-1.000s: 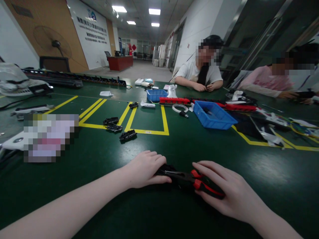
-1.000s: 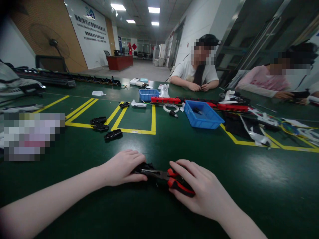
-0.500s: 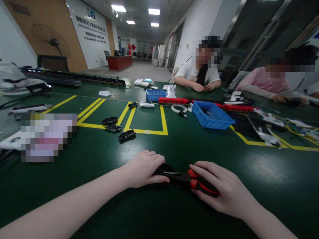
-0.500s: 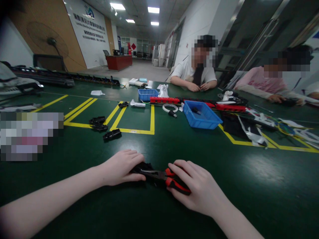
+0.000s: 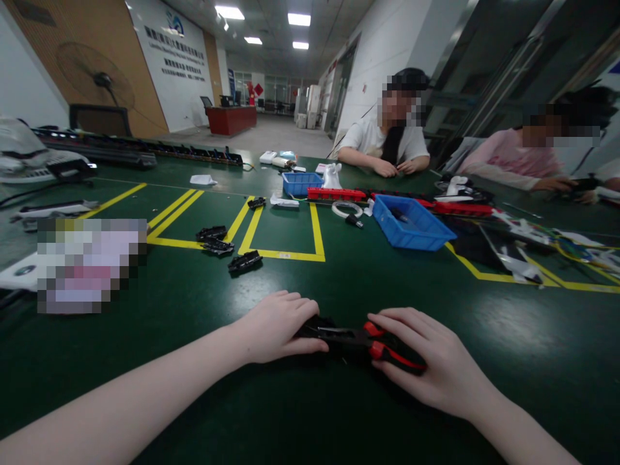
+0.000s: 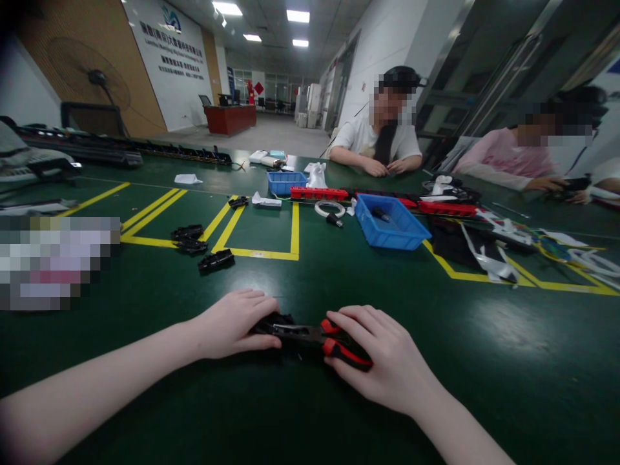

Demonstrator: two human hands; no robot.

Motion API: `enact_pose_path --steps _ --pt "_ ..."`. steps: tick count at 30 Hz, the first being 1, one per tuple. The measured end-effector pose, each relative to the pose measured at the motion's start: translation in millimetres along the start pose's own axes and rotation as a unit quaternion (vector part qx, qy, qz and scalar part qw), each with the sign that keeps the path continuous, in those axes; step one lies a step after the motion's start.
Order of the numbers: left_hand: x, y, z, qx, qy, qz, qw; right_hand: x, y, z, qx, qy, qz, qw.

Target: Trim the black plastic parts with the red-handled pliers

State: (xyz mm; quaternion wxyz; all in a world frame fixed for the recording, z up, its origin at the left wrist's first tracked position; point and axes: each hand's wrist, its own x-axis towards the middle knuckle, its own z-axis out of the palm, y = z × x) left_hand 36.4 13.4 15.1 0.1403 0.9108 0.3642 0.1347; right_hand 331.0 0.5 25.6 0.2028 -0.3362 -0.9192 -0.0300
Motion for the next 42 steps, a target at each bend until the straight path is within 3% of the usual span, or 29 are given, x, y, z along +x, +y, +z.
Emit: enact_pose_path --steps 13,24,42 --pt "0.8 0.1 0.3 0.004 0.000 0.000 1.000 -1.6 -6.1 6.6 0.059 0.002 0.018 0.998" --pt "0.0 -0.3 0.7 0.009 0.004 0.009 1.000 -2.5 -4.8 7.3 0.012 0.007 -0.012 1.000" --pt "0.5 0.2 1.2 0.005 0.006 0.002 1.000 -1.6 -3.9 8.5 0.070 0.011 0.023 0.997"
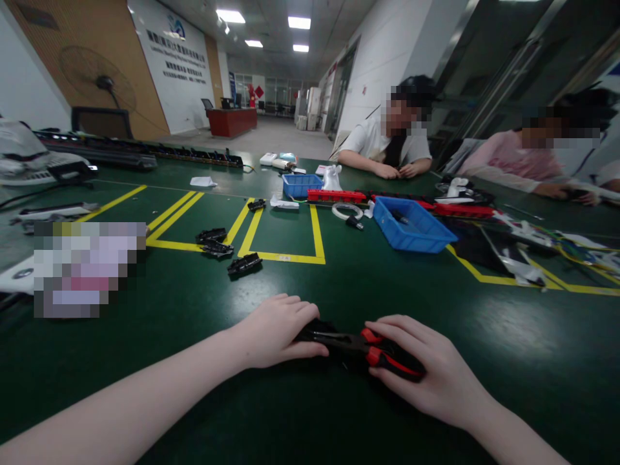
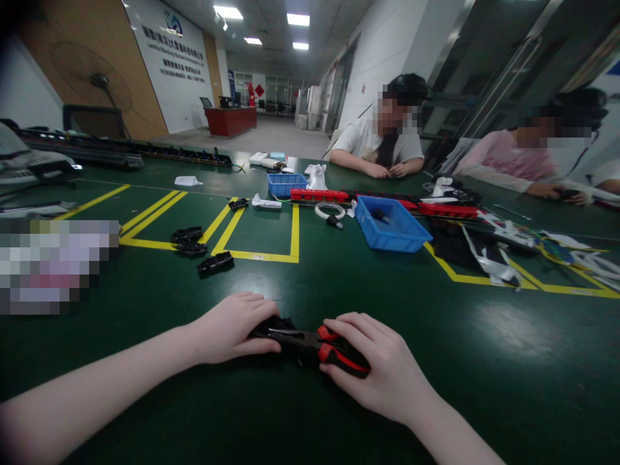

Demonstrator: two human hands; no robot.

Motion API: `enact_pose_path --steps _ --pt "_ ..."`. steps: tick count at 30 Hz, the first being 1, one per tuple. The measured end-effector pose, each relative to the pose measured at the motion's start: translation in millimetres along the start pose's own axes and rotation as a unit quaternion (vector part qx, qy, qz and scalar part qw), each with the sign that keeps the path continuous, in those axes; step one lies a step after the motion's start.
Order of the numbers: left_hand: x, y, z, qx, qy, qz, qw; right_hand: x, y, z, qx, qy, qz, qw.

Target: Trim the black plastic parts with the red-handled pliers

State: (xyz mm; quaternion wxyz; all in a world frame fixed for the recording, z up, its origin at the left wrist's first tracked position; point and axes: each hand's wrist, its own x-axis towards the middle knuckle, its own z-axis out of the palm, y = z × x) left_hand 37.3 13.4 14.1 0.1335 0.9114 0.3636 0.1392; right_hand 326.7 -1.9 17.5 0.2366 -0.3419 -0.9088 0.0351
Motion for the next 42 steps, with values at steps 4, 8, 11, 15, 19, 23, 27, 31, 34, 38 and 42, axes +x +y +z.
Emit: enact_pose_path --steps 4,8,11,15,19,23,27,31,34,38,42 --pt "0.0 1.3 -0.7 -0.005 -0.001 -0.004 1.000 0.4 -1.9 2.3 0.015 0.001 0.006 1.000" --pt "0.3 1.6 -0.7 -0.003 -0.005 -0.011 1.000 0.2 -2.0 3.7 0.018 -0.003 0.007 1.000" --pt "0.3 1.4 -0.4 -0.005 -0.007 -0.009 1.000 -0.1 -2.0 3.9 0.016 -0.001 0.003 1.000" --pt "-0.2 1.1 -0.6 -0.005 -0.007 -0.012 1.000 0.8 -1.8 2.8 0.012 0.004 0.003 1.000" --pt "-0.1 1.3 -1.3 -0.008 -0.005 -0.007 1.000 1.5 -1.1 0.8 0.012 0.004 0.011 1.000" --pt "0.3 1.6 -1.5 -0.003 -0.009 -0.007 1.000 0.8 -1.4 0.1 0.031 0.002 0.027 0.999" --pt "0.0 1.2 -1.0 -0.008 -0.009 -0.006 1.000 0.6 -3.5 1.0 0.051 -0.011 0.044 0.998" --pt "-0.3 1.5 -1.3 -0.008 -0.008 -0.007 1.000 1.1 -5.6 1.9 0.069 -0.017 0.050 0.996" --pt "-0.3 2.1 -1.9 -0.006 -0.009 -0.009 1.000 1.1 -6.1 2.8 0.069 -0.015 0.051 0.996" --pt "-0.3 1.8 -1.6 -0.003 -0.005 -0.007 1.000 0.8 -6.6 3.1 0.055 -0.011 0.041 0.998" --pt "-0.5 1.3 -1.0 -0.004 -0.005 -0.003 1.000 1.1 -7.7 0.3 0.044 -0.011 0.034 0.998"
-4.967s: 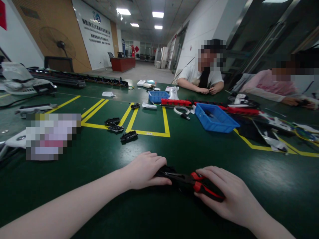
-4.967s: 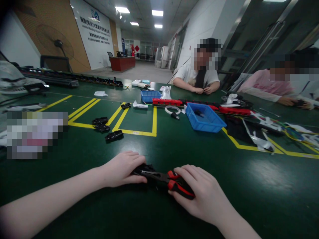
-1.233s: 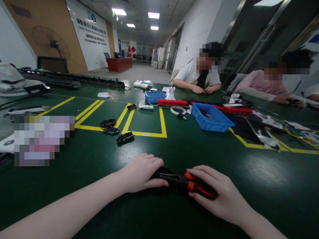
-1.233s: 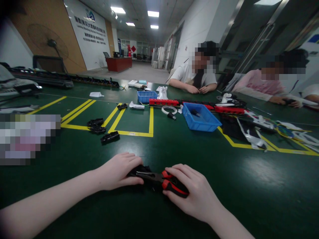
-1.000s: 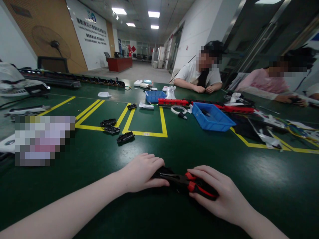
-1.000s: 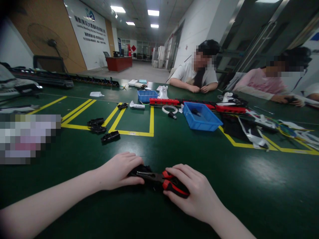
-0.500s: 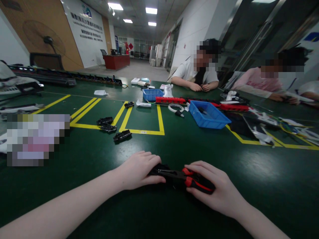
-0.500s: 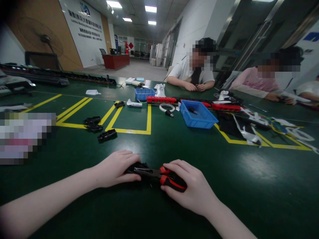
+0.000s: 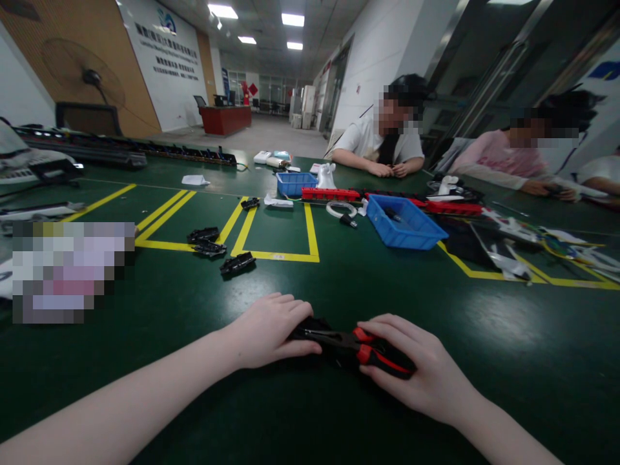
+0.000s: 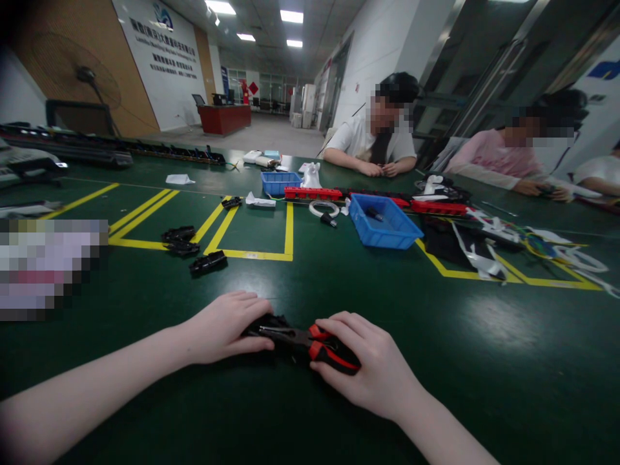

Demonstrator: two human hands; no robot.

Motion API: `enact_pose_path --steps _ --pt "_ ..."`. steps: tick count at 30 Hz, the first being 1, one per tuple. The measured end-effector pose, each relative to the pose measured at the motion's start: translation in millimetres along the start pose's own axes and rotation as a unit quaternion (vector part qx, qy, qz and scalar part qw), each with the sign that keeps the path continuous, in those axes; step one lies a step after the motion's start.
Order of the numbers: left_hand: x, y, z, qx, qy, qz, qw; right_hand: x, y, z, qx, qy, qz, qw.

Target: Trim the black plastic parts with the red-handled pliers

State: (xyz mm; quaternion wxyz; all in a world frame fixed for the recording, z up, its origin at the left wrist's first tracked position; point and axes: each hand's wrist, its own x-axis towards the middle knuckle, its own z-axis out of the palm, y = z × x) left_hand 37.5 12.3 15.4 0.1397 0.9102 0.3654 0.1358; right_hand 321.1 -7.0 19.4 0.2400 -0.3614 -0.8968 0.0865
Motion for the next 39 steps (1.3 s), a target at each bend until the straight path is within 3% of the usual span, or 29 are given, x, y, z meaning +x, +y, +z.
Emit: enact_pose_path --steps 14,39 --pt "0.4 -1.4 1.4 0.004 0.000 0.007 1.000 1.2 3.1 -4.1 -0.033 0.009 -0.030 0.999" --pt "0.1 -1.0 0.3 0.001 -0.003 0.003 1.000 2.5 1.2 -1.5 -0.003 -0.002 0.003 1.000"
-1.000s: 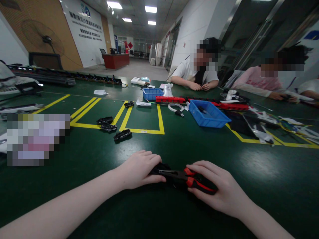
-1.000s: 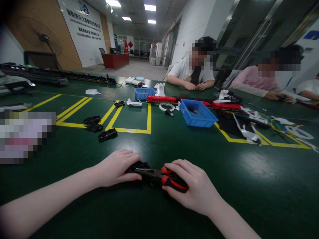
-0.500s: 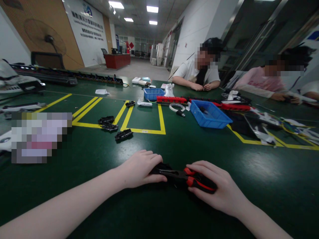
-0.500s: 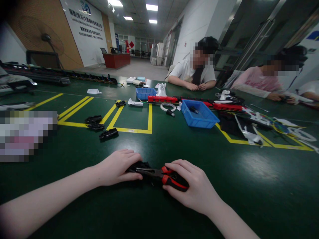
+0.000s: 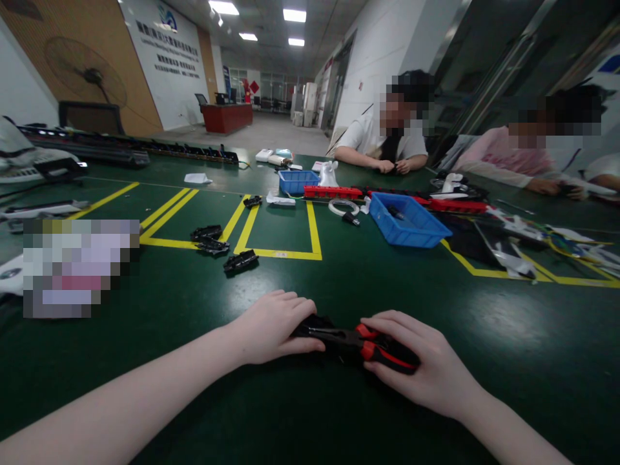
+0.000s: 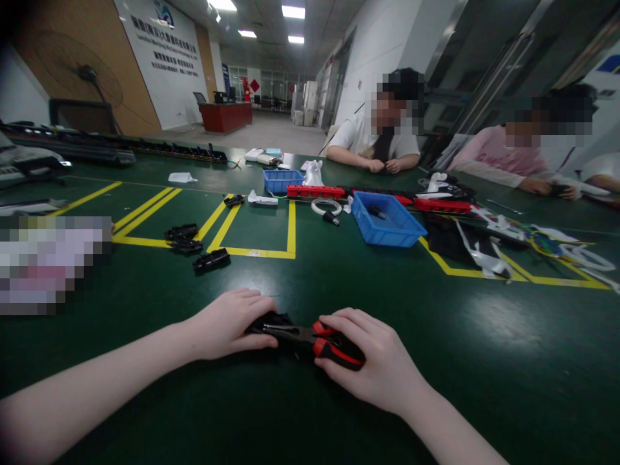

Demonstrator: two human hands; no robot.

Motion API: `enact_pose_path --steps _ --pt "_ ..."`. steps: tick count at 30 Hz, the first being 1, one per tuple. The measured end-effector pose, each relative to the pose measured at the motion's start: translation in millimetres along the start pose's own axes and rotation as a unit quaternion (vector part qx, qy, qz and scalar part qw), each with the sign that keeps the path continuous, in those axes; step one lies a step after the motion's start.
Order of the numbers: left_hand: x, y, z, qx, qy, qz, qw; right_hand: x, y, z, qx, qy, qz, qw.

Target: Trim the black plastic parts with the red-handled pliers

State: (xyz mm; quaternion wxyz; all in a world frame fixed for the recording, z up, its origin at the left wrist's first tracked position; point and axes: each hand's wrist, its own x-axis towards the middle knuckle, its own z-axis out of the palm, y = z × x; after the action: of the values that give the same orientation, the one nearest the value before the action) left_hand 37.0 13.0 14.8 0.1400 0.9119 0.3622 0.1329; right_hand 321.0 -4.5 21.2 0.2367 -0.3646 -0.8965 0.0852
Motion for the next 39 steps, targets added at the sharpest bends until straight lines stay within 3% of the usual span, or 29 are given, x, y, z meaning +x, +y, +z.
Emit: enact_pose_path --steps 39 --pt "0.1 2.1 -1.4 0.009 -0.013 -0.009 1.000 -3.8 -2.2 -5.1 -0.032 0.016 -0.025 0.999"
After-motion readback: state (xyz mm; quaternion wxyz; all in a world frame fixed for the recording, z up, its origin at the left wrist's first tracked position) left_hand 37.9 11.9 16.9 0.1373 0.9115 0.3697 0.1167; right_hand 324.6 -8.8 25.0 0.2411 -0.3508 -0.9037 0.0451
